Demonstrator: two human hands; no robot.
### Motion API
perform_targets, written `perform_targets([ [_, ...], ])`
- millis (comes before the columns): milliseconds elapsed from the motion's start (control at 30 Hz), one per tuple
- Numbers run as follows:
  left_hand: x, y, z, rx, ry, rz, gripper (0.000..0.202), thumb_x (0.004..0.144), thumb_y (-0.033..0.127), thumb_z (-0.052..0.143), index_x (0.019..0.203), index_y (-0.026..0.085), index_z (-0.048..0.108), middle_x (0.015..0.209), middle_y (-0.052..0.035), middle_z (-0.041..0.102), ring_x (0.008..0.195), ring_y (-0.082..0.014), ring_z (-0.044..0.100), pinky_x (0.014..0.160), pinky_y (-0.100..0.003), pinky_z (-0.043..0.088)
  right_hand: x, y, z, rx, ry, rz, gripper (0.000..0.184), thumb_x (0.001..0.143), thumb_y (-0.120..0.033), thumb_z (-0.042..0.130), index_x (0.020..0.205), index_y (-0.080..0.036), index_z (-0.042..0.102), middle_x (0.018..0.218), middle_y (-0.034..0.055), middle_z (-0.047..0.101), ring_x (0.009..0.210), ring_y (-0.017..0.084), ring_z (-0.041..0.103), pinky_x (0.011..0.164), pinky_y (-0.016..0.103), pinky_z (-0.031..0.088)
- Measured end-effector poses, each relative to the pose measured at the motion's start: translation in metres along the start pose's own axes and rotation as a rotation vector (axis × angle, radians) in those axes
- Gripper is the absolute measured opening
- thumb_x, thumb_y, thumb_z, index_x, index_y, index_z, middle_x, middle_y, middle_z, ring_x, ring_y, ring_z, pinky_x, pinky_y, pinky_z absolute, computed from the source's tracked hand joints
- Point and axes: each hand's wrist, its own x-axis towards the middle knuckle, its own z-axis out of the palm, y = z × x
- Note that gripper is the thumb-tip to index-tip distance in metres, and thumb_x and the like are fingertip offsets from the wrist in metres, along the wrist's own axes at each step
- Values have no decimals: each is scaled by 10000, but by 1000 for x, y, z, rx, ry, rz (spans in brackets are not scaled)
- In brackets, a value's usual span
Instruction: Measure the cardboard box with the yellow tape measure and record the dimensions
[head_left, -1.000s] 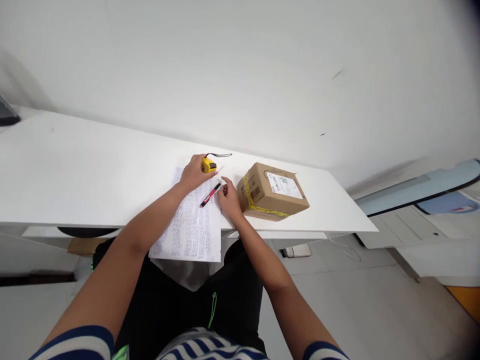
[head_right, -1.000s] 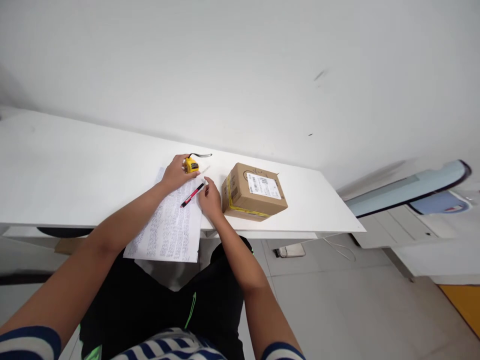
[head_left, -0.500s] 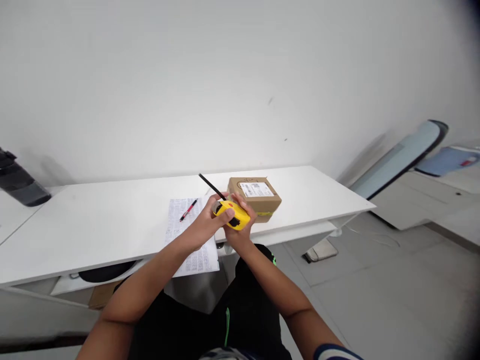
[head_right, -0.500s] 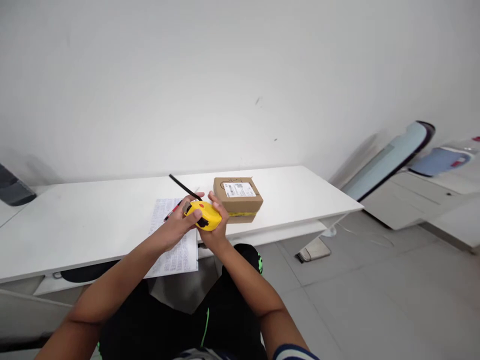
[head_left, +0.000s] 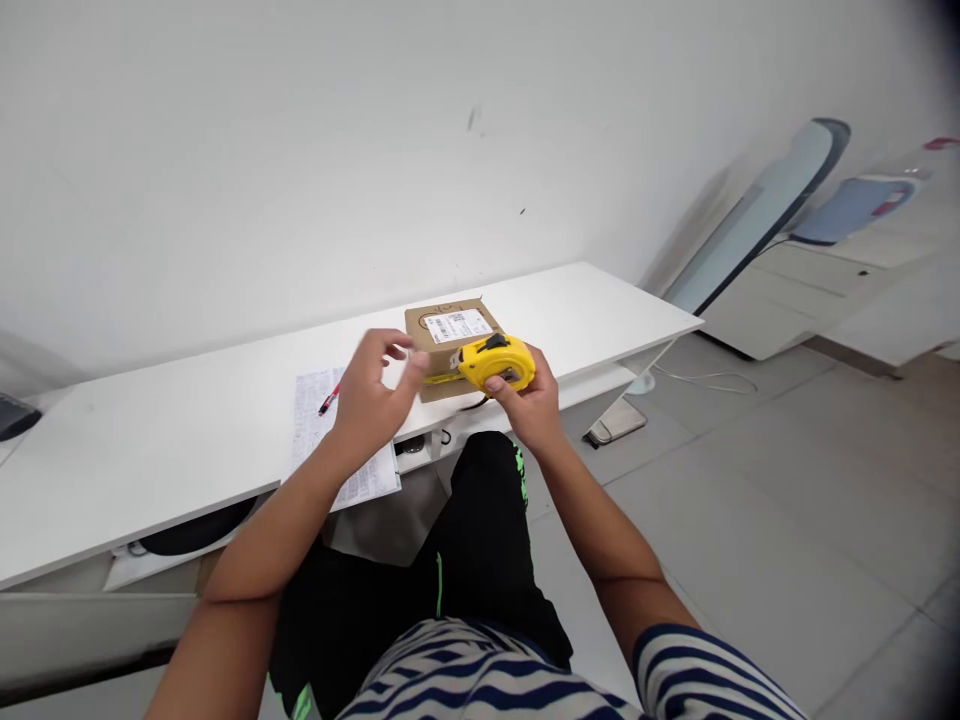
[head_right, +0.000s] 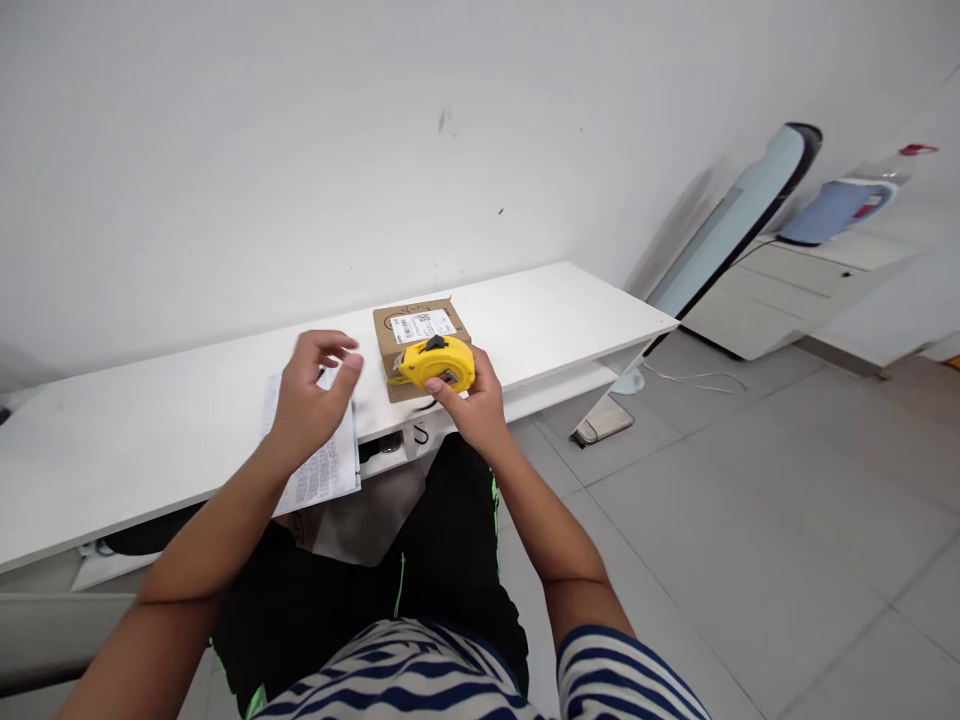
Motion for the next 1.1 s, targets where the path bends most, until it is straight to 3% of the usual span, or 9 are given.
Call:
perform_targets([
  [133,1,20,3,-99,-483,-188,436,881,642,699,867,207,663,854,-29,709,744,-149,618,720,-302,496,4,-9,-15,-32,-148,-114,682,797,-662,815,1304,-263,593,1269,98,690,1157,279,690,1005,449,602],
  [233,13,23,10,-434,-586,-356,542,775,676,799,708,187,574,673,6,611,560,-78,507,560,-238,422,17,-13,-28,-73,-291,-149,648,844,-577,812,1364,-290,554,1360,99,641,1230,276,665,1029,442,599],
  [433,38,-2,36,-605,-590,-513,596,686,694,875,729,162,612,681,10,597,495,-36,466,425,-180,334,59,-15,-50,-213,-479,-144,651,859,-570,791,1400,-290,562,1360,97,637,1201,286,663,979,436,614],
  [533,33,-21,49,-681,-633,-583,647,616,725,900,820,159,661,716,8,619,507,-36,482,420,-162,340,59,-19,-54,-275,-591,-109,625,864,-530,796,1406,-299,587,1397,98,630,1201,294,660,983,446,609],
  [633,24,-31,53,-692,-667,-598,624,599,681,930,764,165,620,658,24,587,506,-40,473,451,-165,368,50,-15,-60,-219,-639,-43,620,852,-495,817,1397,-314,583,1397,95,635,1166,274,682,953,437,621],
  [767,36,-36,39,-599,-560,-512,495,708,598,879,753,171,633,628,37,538,520,-59,446,506,-203,383,62,14,-85,-45,-501,87,603,804,-506,860,1295,-324,561,1130,37,725,992,224,730,873,409,645],
  [867,65,-51,19,-242,-291,-363,420,796,537,792,680,185,594,631,20,538,551,-85,418,535,-243,343,99,47,-112,6,-250,108,672,707,-514,919,1258,-322,586,1092,23,754,1013,229,735,932,422,633],
  [933,83,-66,8,12,-185,-354,419,823,516,749,636,192,561,642,-2,564,579,-108,428,558,-270,332,127,67,-128,-42,-140,86,712,672,-535,925,1274,-295,630,1128,47,764,1052,244,722,996,457,609],
  [1100,100,-90,13,70,-394,-576,389,817,530,721,665,189,610,771,-58,652,662,-148,516,637,-304,409,161,99,-131,-166,-136,105,811,699,-595,873,1384,-220,651,1196,100,771,1027,248,701,1017,530,582],
])
